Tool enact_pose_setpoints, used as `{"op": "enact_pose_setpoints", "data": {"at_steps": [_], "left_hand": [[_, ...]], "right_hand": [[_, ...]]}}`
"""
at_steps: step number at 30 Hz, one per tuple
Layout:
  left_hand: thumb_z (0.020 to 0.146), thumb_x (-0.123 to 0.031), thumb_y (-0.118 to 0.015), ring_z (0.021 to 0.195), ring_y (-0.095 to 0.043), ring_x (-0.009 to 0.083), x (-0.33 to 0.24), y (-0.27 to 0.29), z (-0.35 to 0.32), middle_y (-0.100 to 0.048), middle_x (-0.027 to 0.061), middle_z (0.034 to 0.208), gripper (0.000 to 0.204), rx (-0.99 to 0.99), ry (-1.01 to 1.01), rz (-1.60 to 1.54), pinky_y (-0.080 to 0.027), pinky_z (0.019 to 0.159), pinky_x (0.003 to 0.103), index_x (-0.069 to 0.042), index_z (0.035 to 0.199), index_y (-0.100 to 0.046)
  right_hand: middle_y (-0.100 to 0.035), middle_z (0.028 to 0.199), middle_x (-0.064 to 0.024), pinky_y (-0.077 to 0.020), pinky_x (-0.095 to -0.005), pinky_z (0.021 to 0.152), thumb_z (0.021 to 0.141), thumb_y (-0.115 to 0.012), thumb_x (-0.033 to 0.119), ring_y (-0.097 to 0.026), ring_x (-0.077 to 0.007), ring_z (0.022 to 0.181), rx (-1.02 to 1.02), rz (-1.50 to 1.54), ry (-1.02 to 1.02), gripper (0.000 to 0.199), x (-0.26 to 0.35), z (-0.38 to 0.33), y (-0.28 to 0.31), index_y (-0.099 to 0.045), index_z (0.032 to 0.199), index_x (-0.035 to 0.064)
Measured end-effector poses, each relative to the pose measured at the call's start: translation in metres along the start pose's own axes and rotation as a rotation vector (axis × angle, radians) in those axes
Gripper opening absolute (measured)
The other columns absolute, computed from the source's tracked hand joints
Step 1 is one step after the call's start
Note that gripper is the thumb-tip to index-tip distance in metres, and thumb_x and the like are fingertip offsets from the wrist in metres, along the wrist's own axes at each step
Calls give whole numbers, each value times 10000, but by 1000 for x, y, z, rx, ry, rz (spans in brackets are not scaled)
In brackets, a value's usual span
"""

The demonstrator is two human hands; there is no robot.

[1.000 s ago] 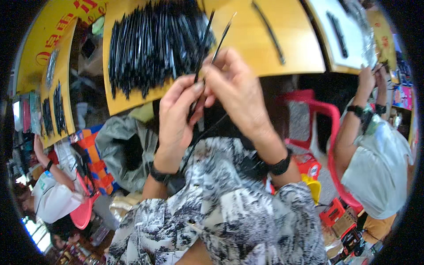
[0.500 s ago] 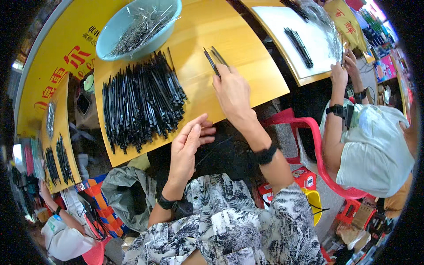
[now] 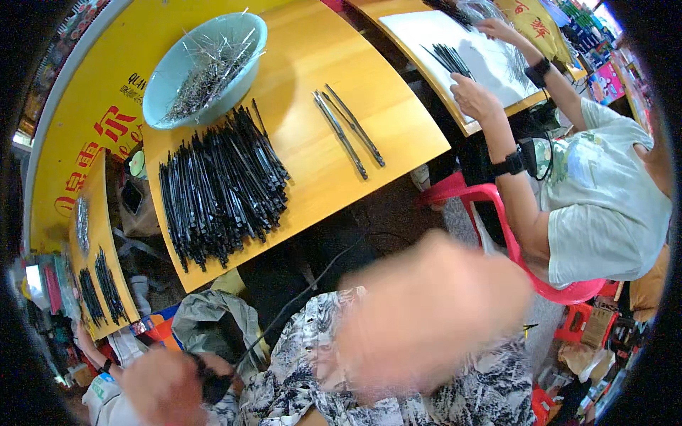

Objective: The person picks up a black plastic strip and a thin metal wire, threads the wire through the strip, and places the assembled piece onto a stack. They repeat this process, occasionally reaching into a bowl for more wires or gathering bundles of strips.

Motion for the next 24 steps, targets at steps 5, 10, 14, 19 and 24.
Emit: {"op": "enact_pose_setpoints", "data": {"at_steps": [5, 10, 14, 19, 24], "left_hand": [[912, -503, -142, 642, -550, 148, -8, -1, 50, -636, 42, 780, 669, -188, 63, 300, -408, 636, 261, -107, 803, -670], [910, -443, -191, 610, -526, 143, -5, 10, 51, -587, 37, 737, 572, -248, -15, 134, -395, 595, 259, -100, 782, -630], [909, -395, -230, 583, -506, 138, -3, 24, 45, -548, 34, 703, 496, -304, -81, 33, -385, 562, 257, -94, 765, -597], [907, -335, -280, 550, -482, 133, -10, 36, 38, -500, 29, 660, 406, -388, -171, -40, -372, 520, 255, -87, 744, -557], [906, -275, -329, 517, -458, 127, -36, 33, 31, -451, 25, 617, 326, -481, -276, -69, -359, 478, 254, -80, 722, -516]], "right_hand": [[-591, 754, -60, -457, -293, 578, 790, -592, 175, -568, -147, 646, -73, 107, -104, 168, -8, -44, 13, -609, 876, 32], [-585, 751, -50, -440, -279, 560, 802, -579, 177, -548, -134, 630, -180, 155, -216, 163, -5, -69, 32, -604, 873, 32], [-580, 748, -43, -427, -268, 546, 812, -568, 178, -532, -123, 618, -243, 204, -280, 161, 0, -87, 28, -599, 870, 32], [-574, 745, -34, -410, -254, 528, 824, -555, 180, -513, -110, 602, -276, 292, -332, 159, -12, -59, 23, -594, 866, 32], [-568, 741, -25, -393, -240, 510, 836, -542, 182, -493, -96, 587, -266, 400, -369, 160, -22, -3, -14, -588, 863, 32]]}}
Point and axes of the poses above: each hand's wrist, its own z-axis towards the middle knuckle, its own y-axis out of the back of the hand, x = y × z, the point moved 6 cm from there along z, towards the middle knuckle
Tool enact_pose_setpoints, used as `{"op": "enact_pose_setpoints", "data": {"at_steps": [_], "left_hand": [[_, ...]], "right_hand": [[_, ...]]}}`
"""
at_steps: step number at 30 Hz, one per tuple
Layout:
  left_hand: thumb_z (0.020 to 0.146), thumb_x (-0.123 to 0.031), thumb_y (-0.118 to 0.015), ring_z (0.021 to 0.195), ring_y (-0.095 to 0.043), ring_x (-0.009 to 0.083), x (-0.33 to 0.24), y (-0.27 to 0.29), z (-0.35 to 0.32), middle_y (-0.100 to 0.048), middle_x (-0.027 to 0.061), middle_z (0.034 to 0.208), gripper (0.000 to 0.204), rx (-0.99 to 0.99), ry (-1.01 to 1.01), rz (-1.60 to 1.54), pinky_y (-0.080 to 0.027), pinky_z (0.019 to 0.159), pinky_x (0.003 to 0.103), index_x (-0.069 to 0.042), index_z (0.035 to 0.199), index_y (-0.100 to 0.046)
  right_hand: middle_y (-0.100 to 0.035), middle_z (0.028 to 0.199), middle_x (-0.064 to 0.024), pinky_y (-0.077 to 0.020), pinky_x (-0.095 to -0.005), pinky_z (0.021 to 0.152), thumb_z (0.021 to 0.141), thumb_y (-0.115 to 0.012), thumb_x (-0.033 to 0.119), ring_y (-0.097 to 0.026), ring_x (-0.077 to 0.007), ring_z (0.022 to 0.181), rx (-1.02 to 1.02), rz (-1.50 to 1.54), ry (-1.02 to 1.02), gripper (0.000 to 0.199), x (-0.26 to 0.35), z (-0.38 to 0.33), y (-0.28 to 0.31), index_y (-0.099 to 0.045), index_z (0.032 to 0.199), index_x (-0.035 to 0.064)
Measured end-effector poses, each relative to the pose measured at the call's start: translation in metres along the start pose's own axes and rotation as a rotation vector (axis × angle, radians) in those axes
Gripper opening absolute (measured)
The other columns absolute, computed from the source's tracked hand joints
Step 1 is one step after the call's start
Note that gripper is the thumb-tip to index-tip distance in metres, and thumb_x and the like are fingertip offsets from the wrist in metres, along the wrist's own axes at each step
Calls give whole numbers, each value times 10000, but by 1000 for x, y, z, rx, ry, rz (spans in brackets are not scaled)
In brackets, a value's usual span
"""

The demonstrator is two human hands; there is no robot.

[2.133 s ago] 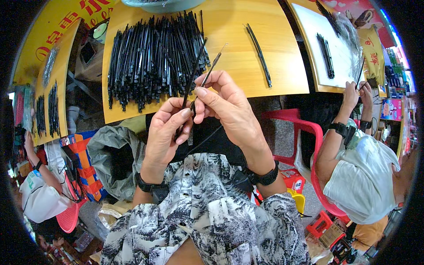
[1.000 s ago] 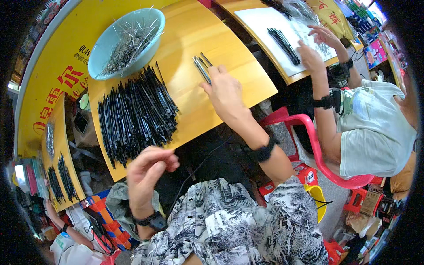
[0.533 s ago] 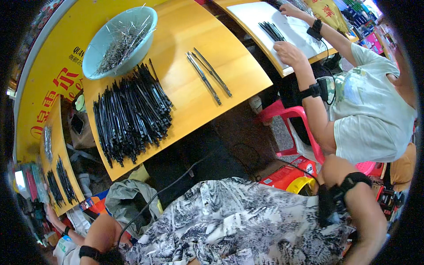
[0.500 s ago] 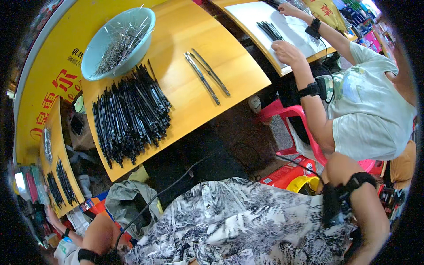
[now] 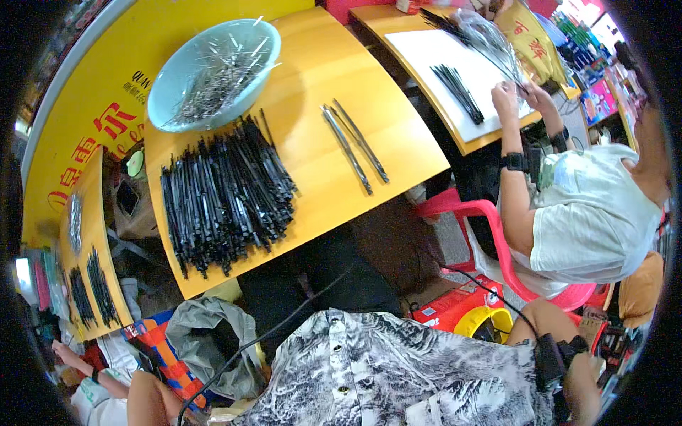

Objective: The person picks up a black plastic strip and a thin metal wire, threads the wire through the strip, and places the assembled piece onto a stack. They repeat this process, occasionally reaching into a bowl for more wires or gathering bundles of strips.

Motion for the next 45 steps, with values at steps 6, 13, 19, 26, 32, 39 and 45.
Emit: {"op": "enact_pose_setpoints", "data": {"at_steps": [6, 13, 19, 26, 32, 39, 45], "left_hand": [[904, -204, -388, 478, -429, 120, -26, -4, 18, -393, 20, 566, 257, -31, -149, -96, -344, 428, 251, -72, 697, -467], [918, -193, -444, 940, -516, 278, 9, 151, 30, -509, 167, 1058, 343, -728, 336, 211, -428, 862, 351, 47, 1163, -441], [882, -266, -530, 1221, -313, 318, 46, 260, 60, -368, 205, 1236, 592, -1084, 442, 359, -309, 1020, 423, 66, 1291, -260], [909, -179, -452, 1207, -341, 293, 55, 289, 64, -362, 146, 1276, 397, -1025, 491, 325, -274, 1052, 443, 24, 1233, -347], [868, -112, -514, 1170, -363, 316, 56, 281, 58, -367, 178, 1212, 359, -984, 448, 258, -298, 1043, 448, 20, 1163, -358], [870, -137, -522, 1148, -381, 315, 48, 276, 53, -378, 191, 1191, 378, -941, 388, 343, -311, 1035, 446, 38, 1163, -360], [882, -81, -469, 1175, -364, 376, 47, 252, 32, -388, 240, 1156, 272, -1033, 277, 279, -327, 1031, 466, 46, 1093, -353]], "right_hand": [[-561, 737, -14, -373, -223, 489, 850, -526, 184, -469, -80, 568, 5, 55, -19, 163, 26, 35, -1, -581, 858, 31], [-547, 730, 7, -322, -174, 450, 897, -496, 263, -409, -45, 522, 4, -1, 2, 246, -3, 87, -33, -562, 919, 28], [-573, 1029, -85, -463, -210, 558, 914, -474, 264, -558, -92, 714, -299, 365, -353, 339, -122, 189, -28, -429, 1165, 40], [-577, 976, -89, -483, -216, 531, 908, -469, 210, -563, -107, 720, -307, 498, -271, 244, -135, 227, -18, -423, 1084, 48], [-618, 837, -57, -444, -200, 452, 874, -532, 159, -541, -72, 586, -334, 509, -267, 203, -147, 246, -9, -459, 1039, 64], [-628, 846, -44, -427, -166, 461, 846, -591, 250, -533, -48, 598, -266, 439, -299, 260, -142, 234, -18, -499, 1009, 70], [-616, 840, -35, -447, -228, 533, 780, -658, 385, -542, -77, 631, -219, 308, -324, 361, -125, 208, -57, -536, 923, 77]]}}
Point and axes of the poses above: each hand's wrist, its own z-axis towards the middle knuckle, its own y-axis out of the back of the hand, x = y × z, the point moved 6 cm from there along z, towards the middle knuckle
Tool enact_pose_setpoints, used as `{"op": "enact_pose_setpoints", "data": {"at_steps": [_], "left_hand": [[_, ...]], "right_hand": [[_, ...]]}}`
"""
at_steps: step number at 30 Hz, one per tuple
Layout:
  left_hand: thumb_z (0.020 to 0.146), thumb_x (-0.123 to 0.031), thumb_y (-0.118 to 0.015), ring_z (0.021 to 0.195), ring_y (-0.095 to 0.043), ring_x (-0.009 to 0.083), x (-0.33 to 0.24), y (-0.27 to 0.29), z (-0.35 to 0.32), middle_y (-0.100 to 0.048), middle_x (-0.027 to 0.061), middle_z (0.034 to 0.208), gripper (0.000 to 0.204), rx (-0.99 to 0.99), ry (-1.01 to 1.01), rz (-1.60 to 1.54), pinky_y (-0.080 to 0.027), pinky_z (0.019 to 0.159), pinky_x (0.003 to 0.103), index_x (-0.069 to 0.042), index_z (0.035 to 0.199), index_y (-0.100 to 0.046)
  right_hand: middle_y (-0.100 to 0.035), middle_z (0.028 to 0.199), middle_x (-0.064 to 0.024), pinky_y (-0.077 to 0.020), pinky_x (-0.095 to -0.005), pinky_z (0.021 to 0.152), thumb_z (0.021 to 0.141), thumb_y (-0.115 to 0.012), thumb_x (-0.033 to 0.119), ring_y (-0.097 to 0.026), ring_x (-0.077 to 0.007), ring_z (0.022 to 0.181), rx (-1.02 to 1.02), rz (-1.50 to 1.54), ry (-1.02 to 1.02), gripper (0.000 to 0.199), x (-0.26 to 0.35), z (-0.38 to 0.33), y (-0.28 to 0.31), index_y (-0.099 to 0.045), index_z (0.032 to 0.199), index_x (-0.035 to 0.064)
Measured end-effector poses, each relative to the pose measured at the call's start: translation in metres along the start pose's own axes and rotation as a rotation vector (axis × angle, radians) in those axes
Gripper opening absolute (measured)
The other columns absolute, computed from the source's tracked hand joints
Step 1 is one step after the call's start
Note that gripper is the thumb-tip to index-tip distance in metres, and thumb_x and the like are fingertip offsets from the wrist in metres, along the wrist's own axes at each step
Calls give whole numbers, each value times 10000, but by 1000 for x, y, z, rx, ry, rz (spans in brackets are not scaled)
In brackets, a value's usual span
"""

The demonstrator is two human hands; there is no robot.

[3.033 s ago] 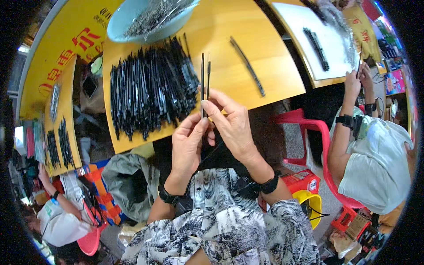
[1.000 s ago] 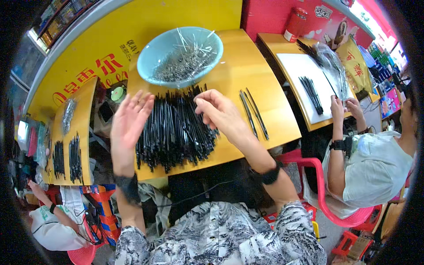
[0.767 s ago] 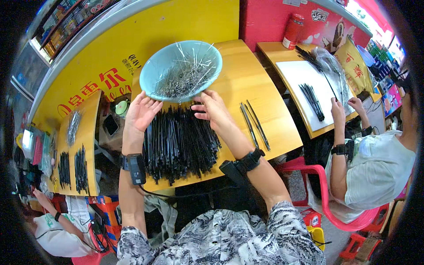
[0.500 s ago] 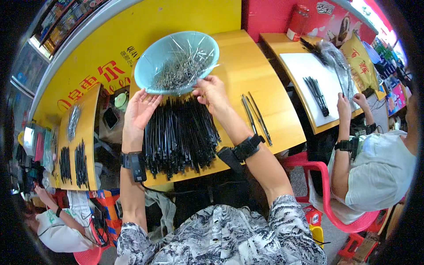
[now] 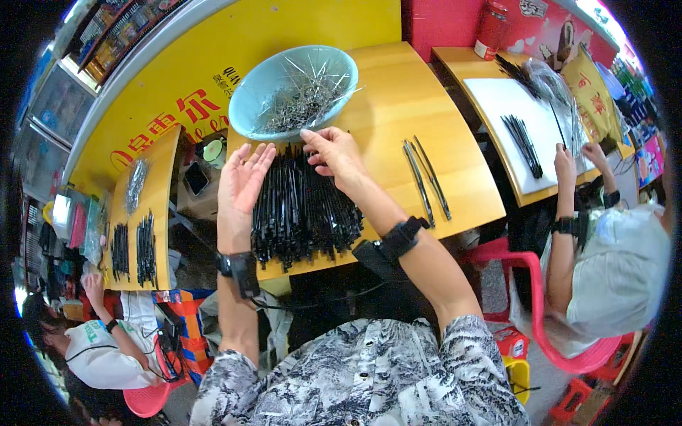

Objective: The person picks up a black plastic strip and a thin metal wire, threads the wire through the strip, and places the assembled piece onto a stack. They repeat this process, occasionally reaching into a bowl for more wires or gathering bundles of strips.

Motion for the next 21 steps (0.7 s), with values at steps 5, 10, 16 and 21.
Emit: {"op": "enact_pose_setpoints", "data": {"at_steps": [5, 10, 16, 21], "left_hand": [[871, -71, -481, 1020, -526, 306, 13, -24, -92, -491, 172, 1057, 305, 162, -225, 251, -452, 895, 388, -9, 1155, -390], [886, -71, -440, 955, -575, 253, 40, -6, -163, -535, 139, 1057, 308, 159, -145, 354, -485, 821, 348, -11, 1185, -406], [924, -122, -416, 986, -565, 245, 74, 8, -166, -533, 143, 1076, 279, 221, -1, 392, -464, 843, 335, -10, 1179, -425], [939, -167, -409, 1004, -551, 239, 81, 2, -147, -527, 139, 1074, 296, 218, 28, 365, -456, 854, 332, -5, 1186, -421]], "right_hand": [[-618, 794, -15, -431, -186, 485, 800, -655, 304, -529, -40, 585, -17, 110, 45, 247, -8, 15, -1, -540, 864, 94], [-602, 745, 13, -404, -157, 443, 820, -633, 227, -496, -7, 546, 68, 109, 48, 150, -2, -3, -7, -539, 815, 111], [-555, 705, 29, -353, -153, 431, 825, -607, 228, -467, -21, 545, 11, -1, 43, 144, -8, -34, -12, -517, 803, 118], [-554, 668, -2, -382, -189, 432, 832, -574, 230, -462, -48, 524, -3, -87, 131, 176, -6, -37, 1, -508, 798, 71]]}}
Point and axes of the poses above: each hand's wrist, its own z-axis towards the middle knuckle, its own y-axis out of the back of the hand, x = y × z, the point moved 6 cm from there along z, towards the middle knuckle
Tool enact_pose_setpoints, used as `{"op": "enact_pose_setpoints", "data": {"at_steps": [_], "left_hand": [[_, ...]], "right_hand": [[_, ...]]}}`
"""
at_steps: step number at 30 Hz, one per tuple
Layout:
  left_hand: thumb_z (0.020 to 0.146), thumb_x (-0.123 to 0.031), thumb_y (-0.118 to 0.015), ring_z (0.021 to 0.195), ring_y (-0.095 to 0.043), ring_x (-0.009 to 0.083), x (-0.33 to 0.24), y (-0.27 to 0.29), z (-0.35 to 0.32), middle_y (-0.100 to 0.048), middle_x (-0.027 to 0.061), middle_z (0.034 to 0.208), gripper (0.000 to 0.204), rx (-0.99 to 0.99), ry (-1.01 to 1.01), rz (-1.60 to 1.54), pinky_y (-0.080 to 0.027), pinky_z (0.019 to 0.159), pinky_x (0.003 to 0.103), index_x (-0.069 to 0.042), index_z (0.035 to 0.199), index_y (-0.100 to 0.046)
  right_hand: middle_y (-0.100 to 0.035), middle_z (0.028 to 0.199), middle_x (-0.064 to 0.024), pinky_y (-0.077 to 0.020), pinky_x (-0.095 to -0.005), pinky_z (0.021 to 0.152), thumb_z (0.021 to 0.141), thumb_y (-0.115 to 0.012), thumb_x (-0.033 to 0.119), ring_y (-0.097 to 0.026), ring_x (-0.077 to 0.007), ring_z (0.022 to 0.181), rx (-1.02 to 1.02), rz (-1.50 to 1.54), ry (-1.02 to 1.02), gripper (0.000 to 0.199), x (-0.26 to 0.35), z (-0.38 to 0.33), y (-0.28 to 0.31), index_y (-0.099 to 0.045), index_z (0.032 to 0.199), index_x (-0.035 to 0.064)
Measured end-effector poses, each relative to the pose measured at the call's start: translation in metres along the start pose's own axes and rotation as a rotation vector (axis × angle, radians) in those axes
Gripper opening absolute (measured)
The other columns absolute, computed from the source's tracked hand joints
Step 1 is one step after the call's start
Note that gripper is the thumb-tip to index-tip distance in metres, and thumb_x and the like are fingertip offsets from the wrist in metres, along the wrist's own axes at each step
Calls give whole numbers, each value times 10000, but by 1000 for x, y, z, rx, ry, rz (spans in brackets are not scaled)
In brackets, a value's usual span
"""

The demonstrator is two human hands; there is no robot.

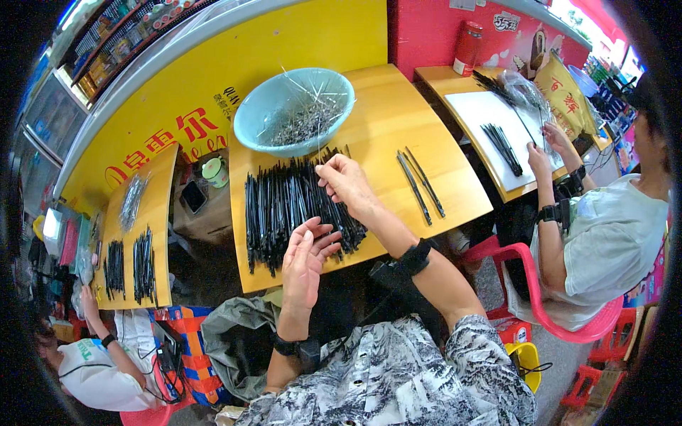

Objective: The person picks up a black plastic strip and a thin metal wire, threads the wire through the strip, and places the assembled piece onto a stack. They repeat this process, occasionally reaching into a bowl for more wires or gathering bundles of strips.

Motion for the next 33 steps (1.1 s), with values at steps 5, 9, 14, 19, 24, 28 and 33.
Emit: {"op": "enact_pose_setpoints", "data": {"at_steps": [5, 9, 14, 19, 24, 28, 33], "left_hand": [[943, -171, -402, 999, -548, 225, 4, -5, 14, -521, 135, 1076, 297, 1, 20, 44, -453, 860, 331, 9, 1177, -423], [945, -161, -388, 1041, -519, 228, 1, -8, 26, -508, 137, 1099, 308, -19, 10, 41, -428, 888, 339, 15, 1197, -414], [936, -312, -429, 1077, -481, 204, -32, -17, 86, -482, 132, 1188, 455, -119, -130, 422, -386, 913, 328, 19, 1248, -414], [938, -321, -425, 912, -571, 137, -27, -13, 140, -592, 72, 1011, 358, -72, 0, 437, -458, 774, 269, -24, 1100, -541], [893, -226, -535, 795, -606, 110, -27, -10, 148, -628, 28, 899, 220, -128, -60, 349, -489, 646, 243, -49, 1014, -583], [862, -281, -583, 784, -616, 119, -23, -9, 149, -639, 39, 862, 247, -166, -59, 494, -483, 621, 235, -54, 953, -613], [854, -282, -597, 706, -631, 130, -25, -9, 149, -653, 57, 781, 247, -194, -70, 441, -481, 581, 235, -44, 912, -626]], "right_hand": [[-535, 646, -17, -341, -178, 390, 858, -567, 187, -421, -36, 474, -111, 2, 124, 161, 0, 23, 7, -489, 793, 61], [-540, 648, -15, -337, -180, 390, 859, -571, 189, -416, -32, 477, -143, 11, 147, 166, -1, 34, 3, -495, 792, 58], [-595, 657, -39, -434, -245, 543, 821, -613, 228, -527, -81, 577, -188, -138, 283, 236, 7, 40, 6, -569, 756, 5], [-627, 711, -51, -460, -226, 582, 798, -638, 220, -559, -71, 628, -65, 55, 154, 240, 7, 46, 9, -610, 791, -18], [-634, 680, -58, -456, -220, 559, 795, -632, 247, -568, -78, 609, 14, -94, 189, 267, 25, 48, 22, -636, 765, -18], [-612, 614, -87, -469, -306, 558, 782, -579, 260, -597, -169, 585, 64, -580, 286, 240, 68, 50, 52, -662, 761, 36], [-632, 696, -131, -473, -367, 637, 713, -583, 238, -614, -283, 681, -208, -891, 576, 208, 151, 81, 66, -672, 790, 67]]}}
Point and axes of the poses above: each hand's wrist, its own z-axis towards the middle knuckle, its own y-axis out of the back of the hand, x = y × z, the point moved 6 cm from there along z, towards the middle knuckle
